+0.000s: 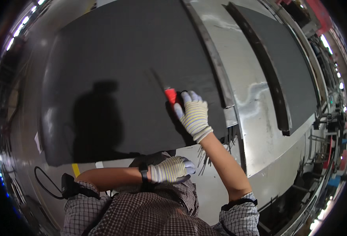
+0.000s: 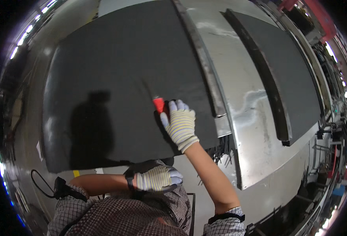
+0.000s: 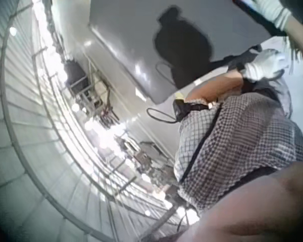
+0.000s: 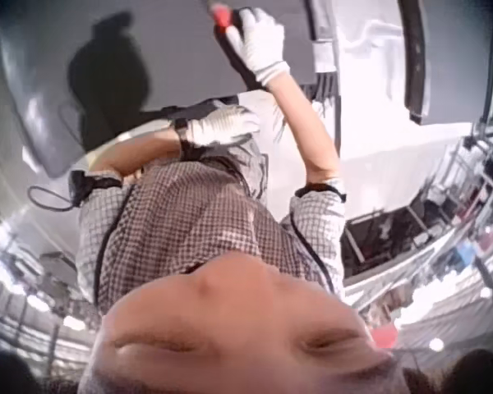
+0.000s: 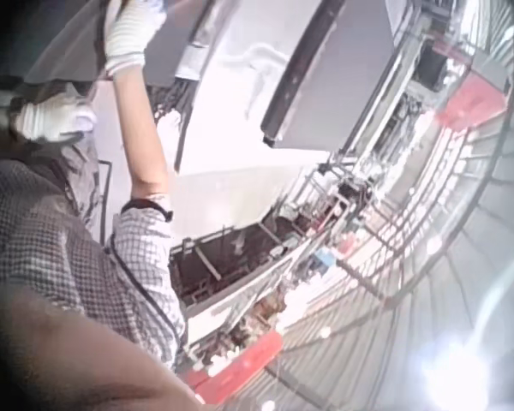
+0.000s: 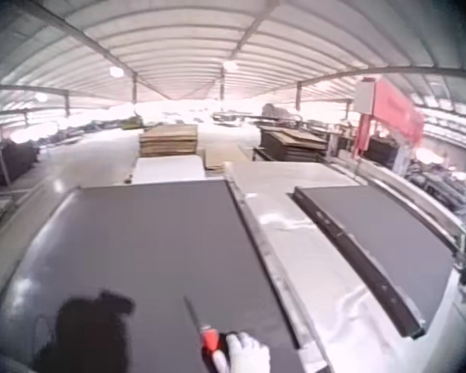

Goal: Cutting material strips with a utility knife and stacking large sheets in a slot on an industrial floor.

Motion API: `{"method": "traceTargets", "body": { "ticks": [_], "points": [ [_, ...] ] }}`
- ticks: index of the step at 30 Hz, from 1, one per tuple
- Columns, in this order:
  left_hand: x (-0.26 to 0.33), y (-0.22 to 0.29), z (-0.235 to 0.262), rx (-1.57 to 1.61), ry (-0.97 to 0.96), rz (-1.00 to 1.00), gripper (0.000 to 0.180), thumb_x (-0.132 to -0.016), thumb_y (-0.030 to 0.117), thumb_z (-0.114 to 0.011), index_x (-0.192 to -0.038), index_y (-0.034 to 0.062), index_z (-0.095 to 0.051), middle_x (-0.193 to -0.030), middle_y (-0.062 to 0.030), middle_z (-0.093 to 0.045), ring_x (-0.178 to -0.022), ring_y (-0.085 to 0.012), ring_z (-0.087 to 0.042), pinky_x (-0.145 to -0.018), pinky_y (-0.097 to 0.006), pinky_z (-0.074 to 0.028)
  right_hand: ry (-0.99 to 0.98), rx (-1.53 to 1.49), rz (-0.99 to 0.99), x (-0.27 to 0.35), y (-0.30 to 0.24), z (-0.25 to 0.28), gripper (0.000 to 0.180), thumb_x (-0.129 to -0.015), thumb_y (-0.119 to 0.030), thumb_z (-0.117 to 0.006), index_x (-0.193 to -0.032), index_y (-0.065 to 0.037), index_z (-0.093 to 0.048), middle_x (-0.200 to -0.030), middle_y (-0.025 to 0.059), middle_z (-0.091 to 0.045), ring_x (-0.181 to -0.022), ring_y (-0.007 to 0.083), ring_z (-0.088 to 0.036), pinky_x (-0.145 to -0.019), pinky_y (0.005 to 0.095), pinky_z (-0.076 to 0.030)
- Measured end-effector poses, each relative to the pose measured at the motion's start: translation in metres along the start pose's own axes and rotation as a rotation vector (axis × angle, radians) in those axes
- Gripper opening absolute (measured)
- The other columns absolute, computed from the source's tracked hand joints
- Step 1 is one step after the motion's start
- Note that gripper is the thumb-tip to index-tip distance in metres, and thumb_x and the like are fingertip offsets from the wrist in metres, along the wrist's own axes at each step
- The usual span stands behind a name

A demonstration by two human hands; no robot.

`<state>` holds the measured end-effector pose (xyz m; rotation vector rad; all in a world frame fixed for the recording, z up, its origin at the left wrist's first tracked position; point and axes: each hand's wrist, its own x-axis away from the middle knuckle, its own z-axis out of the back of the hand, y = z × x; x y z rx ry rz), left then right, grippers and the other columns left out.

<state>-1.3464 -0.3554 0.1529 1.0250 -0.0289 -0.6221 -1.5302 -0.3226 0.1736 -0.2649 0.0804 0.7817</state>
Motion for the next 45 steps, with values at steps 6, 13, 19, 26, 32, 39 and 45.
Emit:
{"method": "traceTargets", "body": {
  "ticks": [6,13,19,26,32,39,45],
  "points": [
    [0.126,0.073,-0.015,-0.028,-0.044,0.368,0.022,-0.084,0.02,-0.061,-0.101,0.0046,-0.061,-0.107,-0.011,-0.061,-0.092,-0.033,-0.06,-0.076,-0.043,-0.05,-0.129,-0.024,-0.156,0.005,-0.054,0.001,0.023,-0.087,-0.012,-0.054,-0.11,-0.007,-0.055,-0.098,0.0133,-0.065,-0.087,0.0336,-0.065,-0.075,0.0449,-0.053],
    [0.198,0.106,-0.01,-0.105,0.457,0.412,0.019,-0.085,0.016,-0.061,-0.099,0.0036,-0.062,-0.102,-0.0125,-0.062,-0.09,-0.0298,-0.063,-0.08,-0.041,-0.051,0.023,-1.199,-0.256,0.097,-0.033,0.003,0.038,-0.099,-0.018,-0.048,-0.136,-0.006,-0.047,-0.093,0.0013,-0.058,-0.064,0.0038,-0.051,-0.053,0.0194,-0.043],
    [0.32,0.097,0.065,-0.212,0.699,0.49,0.018,-0.084,0.01,-0.063,-0.101,0.0029,-0.063,-0.099,-0.013,-0.063,-0.09,-0.0283,-0.064,-0.079,-0.038,-0.053,-0.16,-1.21,-0.491,0.157,-0.154,0.003,0.036,-0.097,-0.019,-0.056,-0.129,-0.003,-0.052,-0.085,0.0034,-0.062,-0.057,0.0036,-0.049,-0.047,0.0198,-0.041],
    [0.529,0.068,0.186,-0.586,1.11,0.597,0.015,-0.081,0.007,-0.065,-0.096,0.0071,-0.065,-0.092,-0.0105,-0.062,-0.084,-0.0247,-0.061,-0.074,-0.036,-0.05,-0.24,-1.224,-0.409,0.188,-0.359,-0.037,0.042,-0.096,-0.018,-0.06,-0.134,-0.003,-0.051,-0.084,0.0042,-0.061,-0.062,0.0061,-0.053,-0.054,0.0209,-0.044],
    [0.652,0.065,0.195,0.003,0.929,1.114,0.013,-0.086,0.015,-0.07,-0.094,0.0059,-0.066,-0.076,-0.0059,-0.06,-0.068,-0.0105,-0.054,-0.064,-0.027,-0.046,-0.496,-1.025,-0.46,0.209,-0.501,-0.051,0.044,-0.096,-0.016,-0.058,-0.135,-0.001,-0.05,-0.089,0.006,-0.064,-0.069,0.0082,-0.054,-0.063,0.0234,-0.046],
    [0.674,0.023,0.161,0.359,0.905,1.052,0.031,-0.088,0.018,-0.071,-0.107,-0.0058,-0.064,-0.082,-0.0047,-0.067,-0.073,-0.0089,-0.06,-0.063,-0.026,-0.052,-0.411,-0.923,-0.572,0.228,-0.597,-0.058,0.046,-0.092,-0.004,-0.057,-0.136,0.003,-0.045,-0.112,0.0118,-0.062,-0.093,0.014,-0.058,-0.084,0.0263,-0.048],
    [0.65,0.04,0.174,0.398,0.831,1.078,0.029,-0.087,0.017,-0.072,-0.1,-0.0071,-0.065,-0.076,-0.004,-0.064,-0.067,-0.0086,-0.059,-0.061,-0.024,-0.049,-0.342,-0.918,-0.79,0.254,-0.588,-0.034,0.043,-0.092,-0.016,-0.064,-0.13,0.0,-0.054,-0.079,-0.0009,-0.057,-0.058,0.0032,-0.045,-0.051,0.0199,-0.039]
  ]
}}
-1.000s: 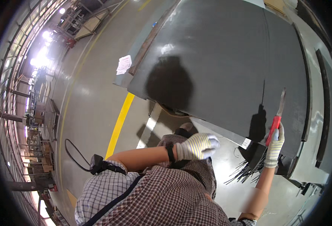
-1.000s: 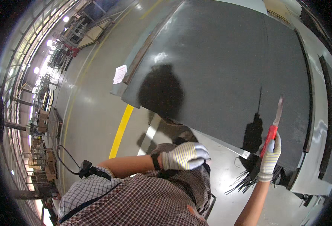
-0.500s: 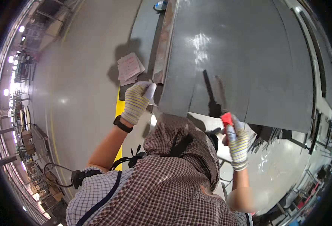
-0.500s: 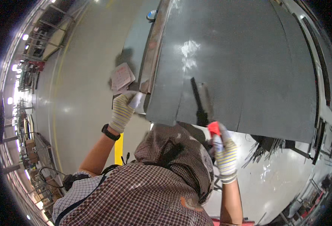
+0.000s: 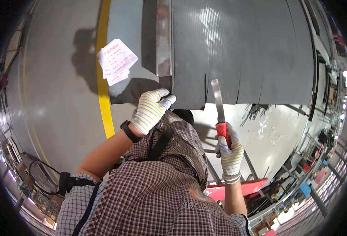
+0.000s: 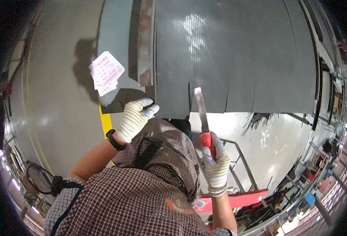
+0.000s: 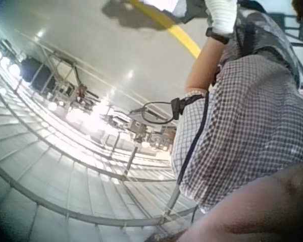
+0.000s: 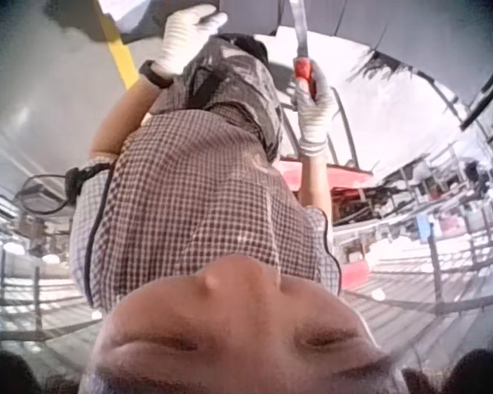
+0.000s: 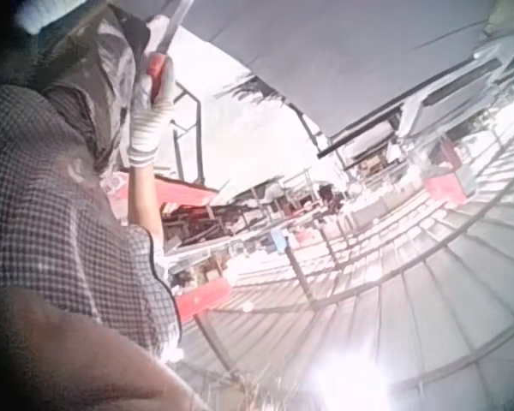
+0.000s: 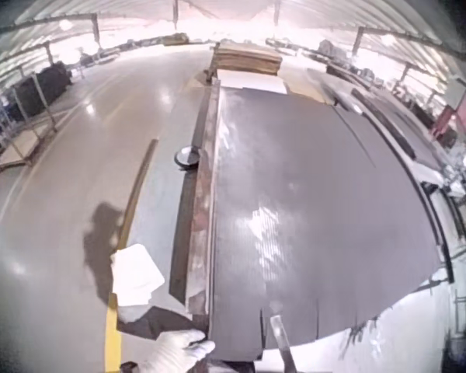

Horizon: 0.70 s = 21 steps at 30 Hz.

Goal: Cutting material strips with a utility knife and stacking large sheets in a slot on an industrial floor.

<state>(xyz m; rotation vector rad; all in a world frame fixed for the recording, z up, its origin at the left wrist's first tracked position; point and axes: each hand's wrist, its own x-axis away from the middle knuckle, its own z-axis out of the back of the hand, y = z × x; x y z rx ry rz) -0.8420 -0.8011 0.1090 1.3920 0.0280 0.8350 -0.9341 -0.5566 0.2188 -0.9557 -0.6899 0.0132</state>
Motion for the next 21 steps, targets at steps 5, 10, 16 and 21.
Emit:
{"method": "traceTargets", "body": {
  "ticks": [5,10,16,21],
  "points": [
    [0.005,0.015,-0.001,0.054,-0.02,0.088,0.034,-0.084,0.021,-0.075,-0.101,-0.0071,-0.065,-0.078,-0.0055,-0.065,-0.069,-0.0092,-0.06,-0.064,-0.024,-0.05,-0.021,-0.084,-0.107,0.003,0.01,0.0,0.043,-0.093,-0.024,-0.064,-0.13,-0.004,-0.056,-0.072,-0.0007,-0.058,-0.052,0.0031,-0.046,-0.045,0.0201,-0.039],
    [0.008,0.018,-0.004,0.021,0.026,0.072,0.032,-0.084,0.018,-0.076,-0.101,-0.0064,-0.066,-0.08,-0.0056,-0.066,-0.068,-0.0091,-0.059,-0.063,-0.024,-0.049,-0.052,-0.162,-0.182,-0.003,0.008,0.003,0.041,-0.094,-0.023,-0.062,-0.13,-0.003,-0.056,-0.079,0.0014,-0.062,-0.052,0.0027,-0.047,-0.044,0.019,-0.038],
    [0.005,0.011,-0.004,-0.071,0.032,0.021,0.028,-0.085,0.017,-0.075,-0.1,-0.0048,-0.066,-0.079,-0.0035,-0.065,-0.067,-0.0083,-0.058,-0.06,-0.024,-0.048,-0.076,-0.162,-0.214,-0.009,0.007,0.004,0.04,-0.094,-0.02,-0.062,-0.13,-0.003,-0.057,-0.078,-0.0004,-0.06,-0.055,0.003,-0.047,-0.048,0.02,-0.038],
    [0.005,0.015,0.003,-0.008,0.011,0.124,0.03,-0.084,0.02,-0.076,-0.1,-0.0047,-0.066,-0.077,-0.0032,-0.064,-0.066,-0.0077,-0.057,-0.059,-0.024,-0.047,-0.044,-0.111,-0.214,-0.01,0.0,-0.001,0.038,-0.093,-0.017,-0.063,-0.128,-0.003,-0.058,-0.079,-0.0003,-0.06,-0.056,0.0036,-0.047,-0.051,0.0209,-0.039]
  ]
}}
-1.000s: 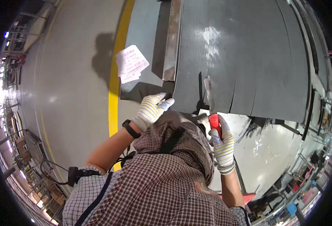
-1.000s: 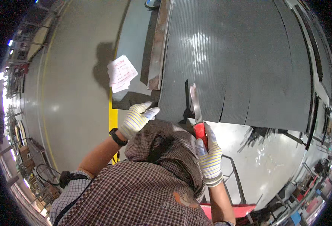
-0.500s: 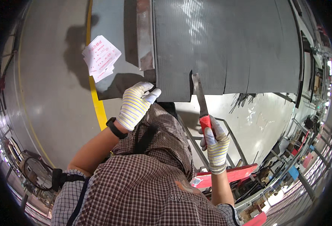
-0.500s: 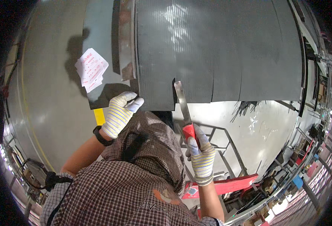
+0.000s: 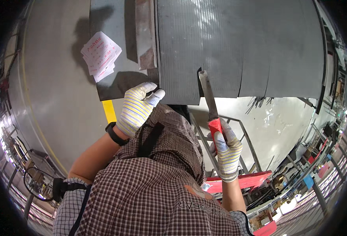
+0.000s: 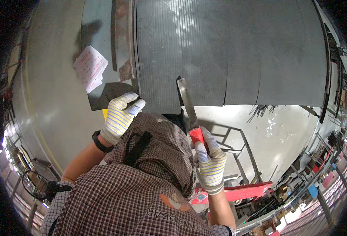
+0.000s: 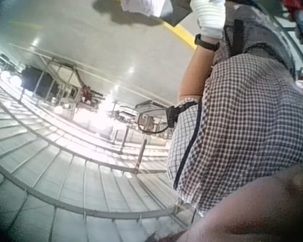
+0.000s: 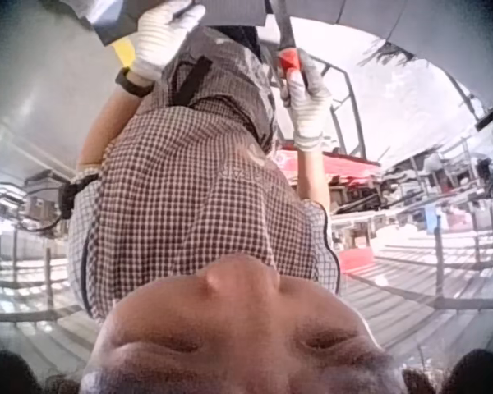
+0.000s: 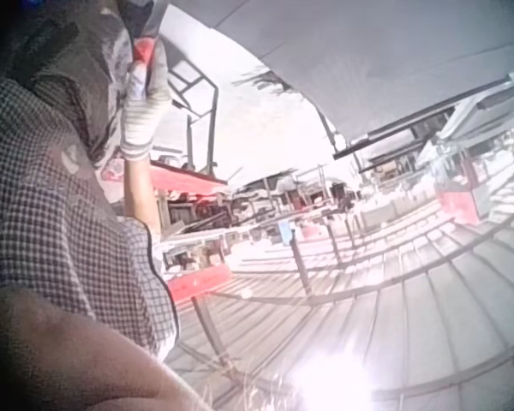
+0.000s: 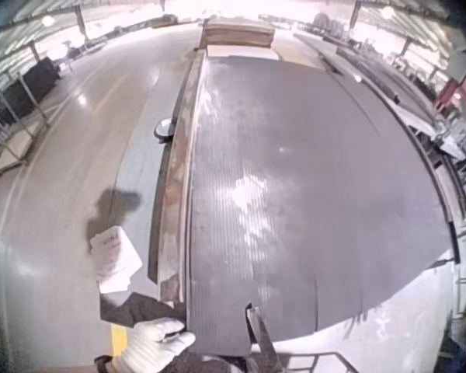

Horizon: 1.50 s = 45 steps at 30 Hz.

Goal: Cutting material strips with a utility knife and stacking large sheets in a slot on an industrial floor.

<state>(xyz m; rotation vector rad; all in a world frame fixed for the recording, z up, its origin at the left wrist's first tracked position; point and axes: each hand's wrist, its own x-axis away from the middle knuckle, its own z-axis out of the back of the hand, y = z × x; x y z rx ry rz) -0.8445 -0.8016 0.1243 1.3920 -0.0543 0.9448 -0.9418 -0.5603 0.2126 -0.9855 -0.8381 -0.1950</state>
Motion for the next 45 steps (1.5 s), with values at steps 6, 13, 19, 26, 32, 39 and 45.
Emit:
{"method": "traceTargets", "body": {
  "ticks": [6,13,19,26,32,39,45],
  "points": [
    [0.002,0.011,0.002,0.054,-0.054,0.033,0.037,-0.083,0.023,-0.077,-0.102,-0.006,-0.065,-0.077,-0.0042,-0.064,-0.065,-0.0081,-0.056,-0.06,-0.024,-0.047,0.01,0.008,-0.069,-0.003,-0.005,-0.002,0.038,-0.093,-0.016,-0.064,-0.128,-0.002,-0.058,-0.079,0.0006,-0.061,-0.056,0.004,-0.047,-0.051,0.0212,-0.04],
    [0.004,0.014,-0.004,-0.002,0.01,0.045,0.039,-0.083,0.024,-0.077,-0.104,-0.007,-0.065,-0.08,-0.0062,-0.065,-0.069,-0.0097,-0.058,-0.062,-0.025,-0.048,-0.036,-0.034,0.014,-0.005,0.0,0.005,0.041,-0.092,-0.021,-0.065,-0.128,-0.003,-0.058,-0.078,0.003,-0.064,-0.051,0.0045,-0.049,-0.045,0.0212,-0.04],
    [0.003,0.015,-0.006,-0.05,0.033,-0.021,0.038,-0.081,0.022,-0.079,-0.101,-0.0071,-0.066,-0.083,-0.0108,-0.067,-0.08,-0.014,-0.062,-0.072,-0.029,-0.051,-0.02,0.012,0.061,-0.006,0.003,0.006,0.042,-0.09,-0.023,-0.067,-0.126,-0.003,-0.06,-0.078,0.0034,-0.064,-0.048,0.0051,-0.05,-0.043,0.0215,-0.039],
    [0.003,0.016,-0.007,-0.039,0.023,0.004,0.038,-0.081,0.023,-0.078,-0.101,-0.0073,-0.066,-0.09,-0.0134,-0.069,-0.083,-0.0165,-0.064,-0.075,-0.03,-0.051,-0.036,0.004,0.048,-0.008,0.001,0.004,0.041,-0.09,-0.023,-0.067,-0.125,-0.003,-0.061,-0.074,0.0021,-0.063,-0.049,0.0049,-0.05,-0.044,0.0219,-0.039],
    [0.0,0.015,0.0,-0.038,0.017,-0.013,0.038,-0.081,0.022,-0.078,-0.101,-0.0074,-0.066,-0.09,-0.0128,-0.069,-0.082,-0.0153,-0.064,-0.075,-0.029,-0.051,-0.05,0.001,0.043,-0.008,0.001,-0.004,0.041,-0.091,-0.023,-0.066,-0.125,-0.002,-0.06,-0.069,0.001,-0.06,-0.048,0.005,-0.049,-0.043,0.0223,-0.038],
    [0.003,0.019,-0.006,0.016,-0.03,0.066,0.037,-0.081,0.021,-0.078,-0.101,-0.0074,-0.065,-0.086,-0.0098,-0.067,-0.078,-0.0119,-0.062,-0.069,-0.027,-0.051,-0.059,0.045,0.032,-0.01,0.0,0.004,0.041,-0.091,-0.022,-0.066,-0.125,-0.001,-0.06,-0.065,0.0001,-0.057,-0.048,0.0051,-0.048,-0.043,0.0225,-0.036],
    [0.003,0.016,-0.009,0.011,-0.007,0.001,0.037,-0.082,0.021,-0.077,-0.101,-0.0074,-0.065,-0.085,-0.0082,-0.066,-0.074,-0.0097,-0.06,-0.067,-0.025,-0.05,-0.089,0.027,0.041,-0.01,-0.001,0.005,0.042,-0.091,-0.022,-0.066,-0.127,-0.002,-0.059,-0.066,-0.0007,-0.056,-0.049,0.0046,-0.047,-0.044,0.0219,-0.037]
  ]
}}
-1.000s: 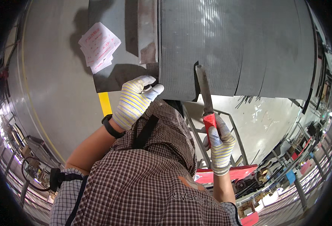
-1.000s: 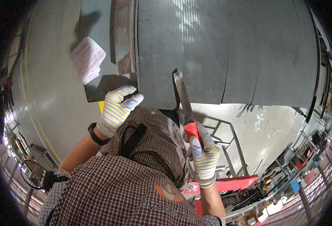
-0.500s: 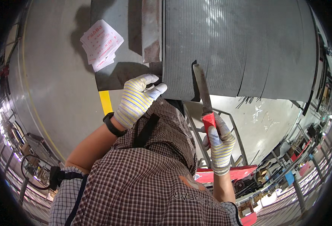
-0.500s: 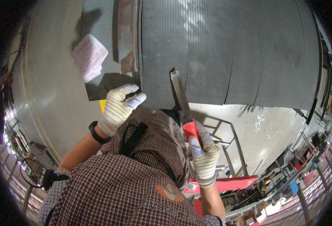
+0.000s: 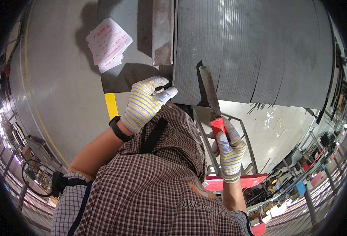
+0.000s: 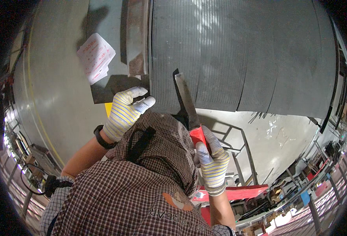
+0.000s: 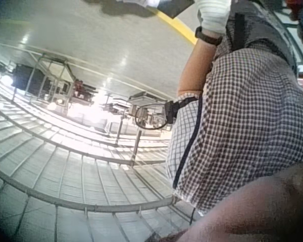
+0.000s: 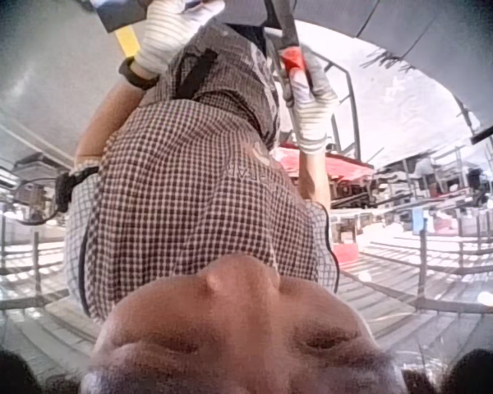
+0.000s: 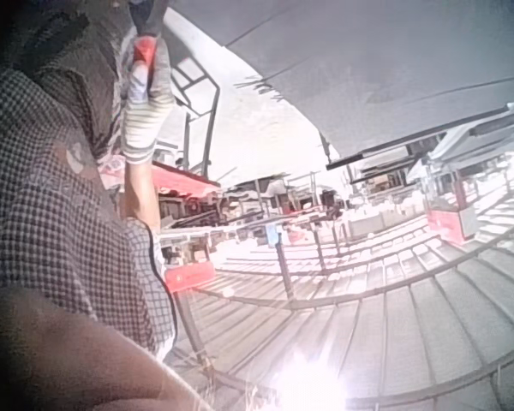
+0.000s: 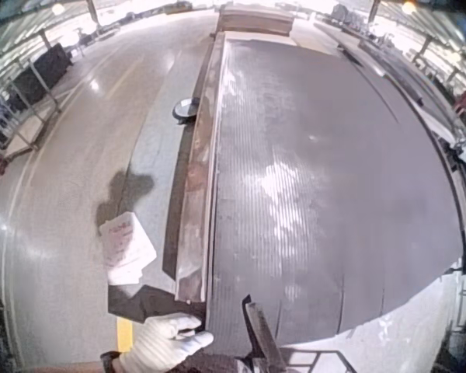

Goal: Cutting material strips with a utility knife and stacking large sheets in a slot on an industrial floor.

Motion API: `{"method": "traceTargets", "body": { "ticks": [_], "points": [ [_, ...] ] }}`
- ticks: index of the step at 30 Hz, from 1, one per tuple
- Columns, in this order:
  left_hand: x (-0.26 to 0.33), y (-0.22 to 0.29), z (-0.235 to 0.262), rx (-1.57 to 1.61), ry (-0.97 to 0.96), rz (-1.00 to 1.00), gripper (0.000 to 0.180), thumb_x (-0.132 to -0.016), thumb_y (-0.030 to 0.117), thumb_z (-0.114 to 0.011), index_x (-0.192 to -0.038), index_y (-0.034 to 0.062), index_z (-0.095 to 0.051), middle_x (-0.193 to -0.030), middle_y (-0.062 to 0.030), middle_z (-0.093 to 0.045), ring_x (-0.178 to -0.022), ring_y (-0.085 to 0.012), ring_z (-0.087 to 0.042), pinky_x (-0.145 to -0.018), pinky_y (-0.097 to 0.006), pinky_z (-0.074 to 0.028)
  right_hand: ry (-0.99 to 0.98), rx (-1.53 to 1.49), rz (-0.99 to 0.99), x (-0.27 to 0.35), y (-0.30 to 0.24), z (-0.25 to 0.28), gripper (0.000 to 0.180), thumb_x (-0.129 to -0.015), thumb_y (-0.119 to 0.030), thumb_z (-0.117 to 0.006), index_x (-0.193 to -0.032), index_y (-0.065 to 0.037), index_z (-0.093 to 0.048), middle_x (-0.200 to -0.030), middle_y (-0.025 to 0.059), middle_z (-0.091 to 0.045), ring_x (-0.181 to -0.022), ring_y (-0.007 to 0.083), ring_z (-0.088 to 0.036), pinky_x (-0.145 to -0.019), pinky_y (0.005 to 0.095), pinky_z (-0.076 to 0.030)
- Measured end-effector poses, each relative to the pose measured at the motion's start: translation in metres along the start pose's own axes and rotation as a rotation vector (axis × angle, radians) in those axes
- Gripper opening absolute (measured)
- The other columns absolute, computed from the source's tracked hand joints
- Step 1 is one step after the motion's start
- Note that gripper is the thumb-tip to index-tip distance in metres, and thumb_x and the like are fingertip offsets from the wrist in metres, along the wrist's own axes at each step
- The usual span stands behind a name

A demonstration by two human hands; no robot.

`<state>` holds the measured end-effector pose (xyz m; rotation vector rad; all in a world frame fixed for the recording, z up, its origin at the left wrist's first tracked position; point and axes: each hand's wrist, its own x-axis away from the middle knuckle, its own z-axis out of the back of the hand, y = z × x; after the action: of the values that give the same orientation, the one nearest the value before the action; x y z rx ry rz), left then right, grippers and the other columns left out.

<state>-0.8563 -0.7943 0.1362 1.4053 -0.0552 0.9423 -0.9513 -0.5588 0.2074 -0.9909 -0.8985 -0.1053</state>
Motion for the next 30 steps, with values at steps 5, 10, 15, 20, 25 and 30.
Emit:
{"method": "traceTargets", "body": {
  "ticks": [5,10,15,20,25,30],
  "points": [
    [-0.0002,-0.0028,-0.0012,-0.011,0.013,-0.045,0.035,-0.083,0.021,-0.076,-0.1,-0.0073,-0.065,-0.082,-0.0065,-0.065,-0.07,-0.0085,-0.057,-0.063,-0.025,-0.049,-0.017,0.007,-0.017,-0.0033,-0.0003,0.0007,0.042,-0.09,-0.021,-0.066,-0.127,-0.002,-0.059,-0.067,-0.0006,-0.056,-0.05,0.0043,-0.047,-0.045,0.0215,-0.038],
    [0.0009,0.0006,-0.0008,0.063,-0.014,0.055,0.034,-0.083,0.02,-0.076,-0.099,-0.0069,-0.065,-0.079,-0.0051,-0.064,-0.067,-0.0077,-0.055,-0.061,-0.025,-0.047,-0.026,0.018,-0.015,-0.0033,0.0003,0.0025,0.042,-0.09,-0.021,-0.067,-0.127,-0.003,-0.059,-0.068,-0.0006,-0.057,-0.051,0.0047,-0.048,-0.046,0.0218,-0.039],
    [0.0002,0.0014,-0.0018,-0.038,0.02,-0.049,0.034,-0.083,0.021,-0.076,-0.099,-0.007,-0.065,-0.081,-0.0058,-0.065,-0.071,-0.0087,-0.058,-0.064,-0.025,-0.048,-0.047,0.045,0.034,-0.0055,0.0014,-0.0005,0.036,-0.093,-0.022,-0.063,-0.124,-0.003,-0.061,-0.081,0.0058,-0.067,-0.049,0.0039,-0.049,-0.043,0.0198,-0.039],
    [0.0009,-0.0013,-0.0036,0.005,0.024,-0.017,0.035,-0.083,0.02,-0.077,-0.101,-0.0072,-0.065,-0.084,-0.0073,-0.066,-0.075,-0.0097,-0.059,-0.067,-0.025,-0.049,-0.065,0.054,0.028,-0.0062,0.0005,-0.0014,0.035,-0.093,-0.021,-0.063,-0.123,-0.003,-0.061,-0.08,0.0055,-0.067,-0.049,0.0039,-0.049,-0.043,0.0198,-0.039],
    [0.002,-0.0018,-0.004,-0.003,0.021,-0.021,0.037,-0.082,0.02,-0.077,-0.103,-0.0078,-0.065,-0.087,-0.0079,-0.066,-0.078,-0.0102,-0.059,-0.069,-0.025,-0.05,-0.065,0.049,0.023,-0.0061,0.0011,-0.0011,0.035,-0.093,-0.021,-0.062,-0.123,-0.003,-0.061,-0.079,0.0048,-0.066,-0.049,0.004,-0.049,-0.042,0.0198,-0.039],
    [0.002,-0.0013,-0.0059,0.032,0.027,0.03,0.035,-0.082,0.019,-0.077,-0.102,-0.0074,-0.065,-0.086,-0.0074,-0.066,-0.078,-0.0106,-0.06,-0.07,-0.025,-0.049,-0.06,0.124,0.016,-0.0096,0.0031,-0.0032,0.042,-0.09,-0.02,-0.068,-0.126,-0.001,-0.06,-0.079,0.0007,-0.061,-0.06,0.0053,-0.05,-0.055,0.0219,-0.043]
  ]
}}
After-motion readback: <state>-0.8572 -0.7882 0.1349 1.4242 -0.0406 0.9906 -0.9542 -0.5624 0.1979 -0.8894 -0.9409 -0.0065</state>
